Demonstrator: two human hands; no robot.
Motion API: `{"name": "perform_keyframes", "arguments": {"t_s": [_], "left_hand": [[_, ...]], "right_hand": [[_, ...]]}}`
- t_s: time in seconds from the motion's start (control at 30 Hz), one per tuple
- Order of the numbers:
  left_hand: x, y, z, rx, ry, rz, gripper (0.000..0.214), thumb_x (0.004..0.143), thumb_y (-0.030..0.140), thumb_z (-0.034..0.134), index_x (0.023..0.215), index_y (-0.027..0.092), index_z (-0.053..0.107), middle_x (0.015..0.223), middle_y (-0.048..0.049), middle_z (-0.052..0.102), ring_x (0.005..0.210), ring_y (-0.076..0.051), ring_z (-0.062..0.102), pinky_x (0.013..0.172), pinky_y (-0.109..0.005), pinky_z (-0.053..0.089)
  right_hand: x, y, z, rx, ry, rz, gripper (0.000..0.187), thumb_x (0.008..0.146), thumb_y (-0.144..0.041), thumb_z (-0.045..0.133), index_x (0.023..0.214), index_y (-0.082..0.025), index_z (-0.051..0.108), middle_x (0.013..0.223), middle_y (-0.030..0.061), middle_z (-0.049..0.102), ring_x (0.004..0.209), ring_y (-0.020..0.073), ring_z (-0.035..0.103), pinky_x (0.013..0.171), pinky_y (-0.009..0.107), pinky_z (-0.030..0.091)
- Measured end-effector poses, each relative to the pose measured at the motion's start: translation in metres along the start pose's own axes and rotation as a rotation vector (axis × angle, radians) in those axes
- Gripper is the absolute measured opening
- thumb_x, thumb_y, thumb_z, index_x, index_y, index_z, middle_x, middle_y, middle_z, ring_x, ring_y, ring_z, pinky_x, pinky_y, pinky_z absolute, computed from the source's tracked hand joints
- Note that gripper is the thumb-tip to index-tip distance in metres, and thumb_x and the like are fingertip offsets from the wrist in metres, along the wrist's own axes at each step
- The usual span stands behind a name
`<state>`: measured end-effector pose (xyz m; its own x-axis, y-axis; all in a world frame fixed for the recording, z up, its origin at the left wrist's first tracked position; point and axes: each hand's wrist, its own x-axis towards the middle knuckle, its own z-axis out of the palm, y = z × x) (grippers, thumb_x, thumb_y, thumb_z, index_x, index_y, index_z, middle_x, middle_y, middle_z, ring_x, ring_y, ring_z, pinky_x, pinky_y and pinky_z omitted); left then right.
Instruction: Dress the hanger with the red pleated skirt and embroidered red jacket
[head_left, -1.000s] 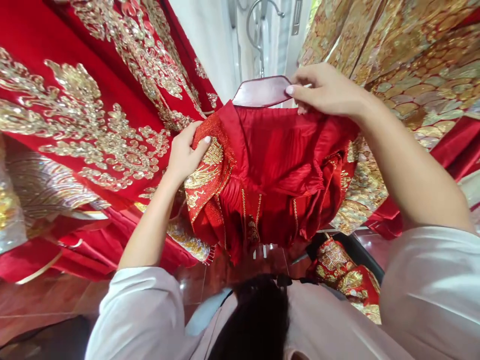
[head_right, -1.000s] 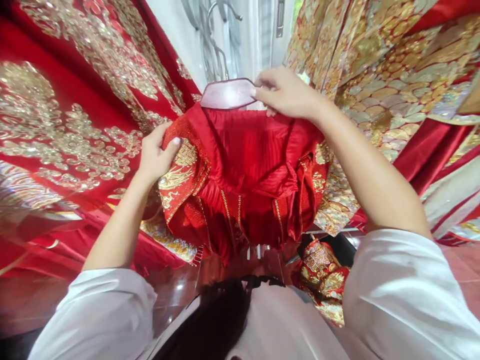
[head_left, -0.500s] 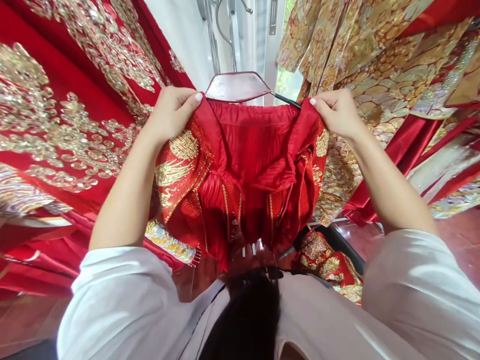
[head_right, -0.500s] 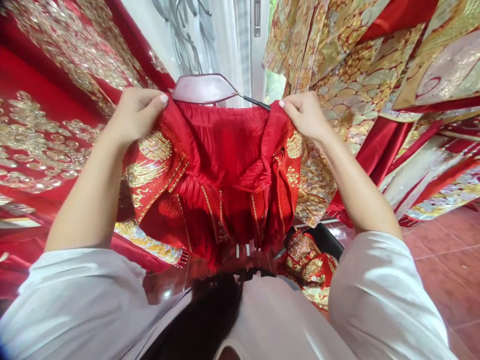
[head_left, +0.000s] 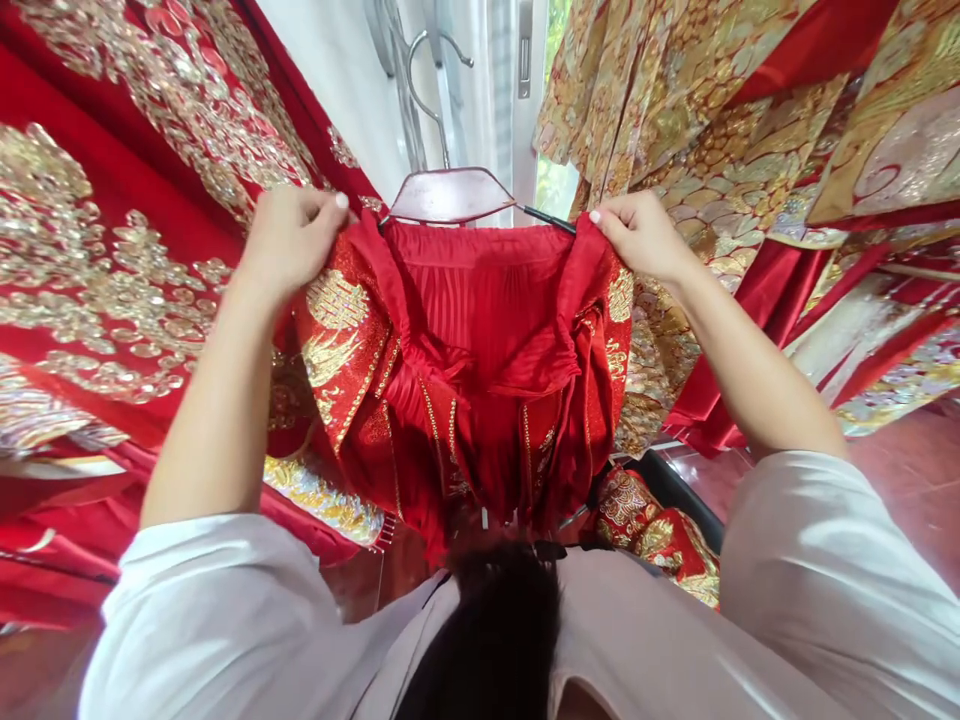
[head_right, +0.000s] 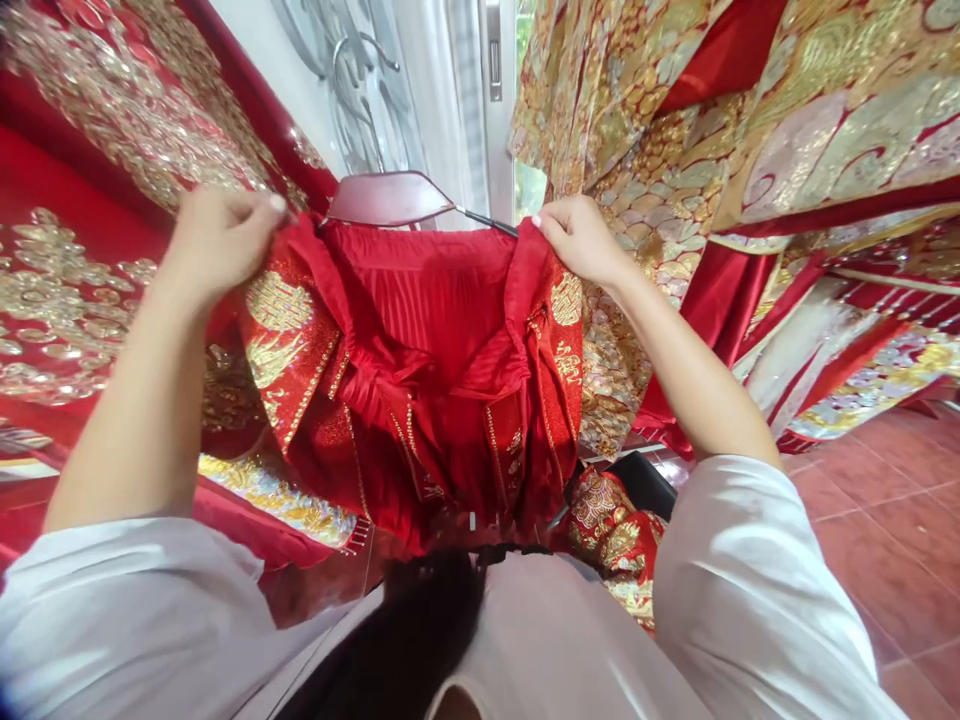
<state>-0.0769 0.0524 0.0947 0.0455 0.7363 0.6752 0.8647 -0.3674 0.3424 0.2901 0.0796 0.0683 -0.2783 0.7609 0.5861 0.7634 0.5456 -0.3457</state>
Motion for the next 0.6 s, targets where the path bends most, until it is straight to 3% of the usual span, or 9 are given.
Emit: {"name": "perform_keyframes", "arguments": {"t_s": [0.07, 0.13, 0.2, 0.27, 0.33, 0.5, 0.6], "left_hand": [[0.006, 0.028, 0.007, 0.083, 0.057, 0.222, 0.046, 0.089, 0.054, 0.037, 0.097, 0.018, 0.063, 0.093, -0.0034, 0.062, 0.094, -0.021, 0.050, 0.096, -0.038, 0.035], [0.018, 0.059, 0.023, 0.127, -0.012, 0.530, 0.041, 0.089, 0.048, 0.041, 0.111, 0.019, 0.060, 0.114, -0.0024, 0.059, 0.108, -0.020, 0.046, 0.102, -0.037, 0.028], [0.033, 0.086, 0.044, 0.199, -0.147, 0.670, 0.038, 0.088, 0.045, 0.045, 0.114, 0.021, 0.059, 0.119, -0.0007, 0.058, 0.111, -0.018, 0.045, 0.107, -0.037, 0.018], [0.044, 0.102, 0.063, 0.297, -0.227, 0.640, 0.031, 0.089, 0.041, 0.044, 0.101, 0.021, 0.064, 0.105, -0.0023, 0.063, 0.101, -0.018, 0.050, 0.106, -0.039, 0.016], [0.048, 0.110, 0.073, 0.353, -0.228, 0.614, 0.033, 0.091, 0.038, 0.041, 0.088, 0.020, 0.067, 0.093, -0.0050, 0.065, 0.088, -0.019, 0.053, 0.099, -0.039, 0.023], [0.042, 0.115, 0.072, 0.331, -0.156, 0.644, 0.034, 0.090, 0.031, 0.039, 0.081, 0.017, 0.069, 0.084, -0.0092, 0.066, 0.075, -0.020, 0.053, 0.086, -0.042, 0.029], [0.040, 0.118, 0.071, 0.340, -0.167, 0.625, 0.034, 0.090, 0.030, 0.040, 0.081, 0.018, 0.070, 0.083, -0.0091, 0.066, 0.070, -0.019, 0.050, 0.085, -0.043, 0.029]], "right_hand": [[0.000, 0.001, 0.002, 0.002, 0.010, 0.027, 0.048, 0.091, -0.047, 0.041, 0.054, -0.019, 0.027, 0.054, -0.0001, 0.029, 0.057, 0.0110, 0.035, 0.060, 0.024, 0.034], [-0.001, 0.002, 0.005, 0.021, 0.029, 0.047, 0.050, 0.090, -0.052, 0.040, 0.055, -0.019, 0.028, 0.054, 0.0001, 0.030, 0.058, 0.0116, 0.037, 0.059, 0.024, 0.034], [-0.002, 0.004, 0.008, 0.047, 0.054, 0.046, 0.051, 0.089, -0.055, 0.039, 0.055, -0.019, 0.028, 0.054, 0.0004, 0.030, 0.058, 0.0117, 0.038, 0.059, 0.024, 0.035], [-0.004, 0.007, 0.011, 0.062, 0.086, 0.029, 0.053, 0.089, -0.057, 0.039, 0.054, -0.019, 0.029, 0.054, 0.0009, 0.031, 0.058, 0.0121, 0.039, 0.059, 0.025, 0.036], [-0.002, 0.010, 0.011, 0.061, 0.126, 0.002, 0.055, 0.087, -0.061, 0.040, 0.054, -0.019, 0.030, 0.054, 0.0017, 0.032, 0.058, 0.0127, 0.039, 0.059, 0.026, 0.037], [0.026, 0.002, -0.002, -0.022, 0.233, -0.054, 0.057, 0.087, -0.066, 0.036, 0.054, -0.021, 0.028, 0.055, 0.0031, 0.031, 0.060, 0.0135, 0.035, 0.060, 0.027, 0.040], [0.048, -0.026, -0.015, -0.074, 0.348, -0.086, 0.048, 0.094, -0.050, 0.030, 0.057, -0.020, 0.023, 0.061, 0.0037, 0.031, 0.062, 0.0132, 0.037, 0.066, 0.027, 0.041]]}}
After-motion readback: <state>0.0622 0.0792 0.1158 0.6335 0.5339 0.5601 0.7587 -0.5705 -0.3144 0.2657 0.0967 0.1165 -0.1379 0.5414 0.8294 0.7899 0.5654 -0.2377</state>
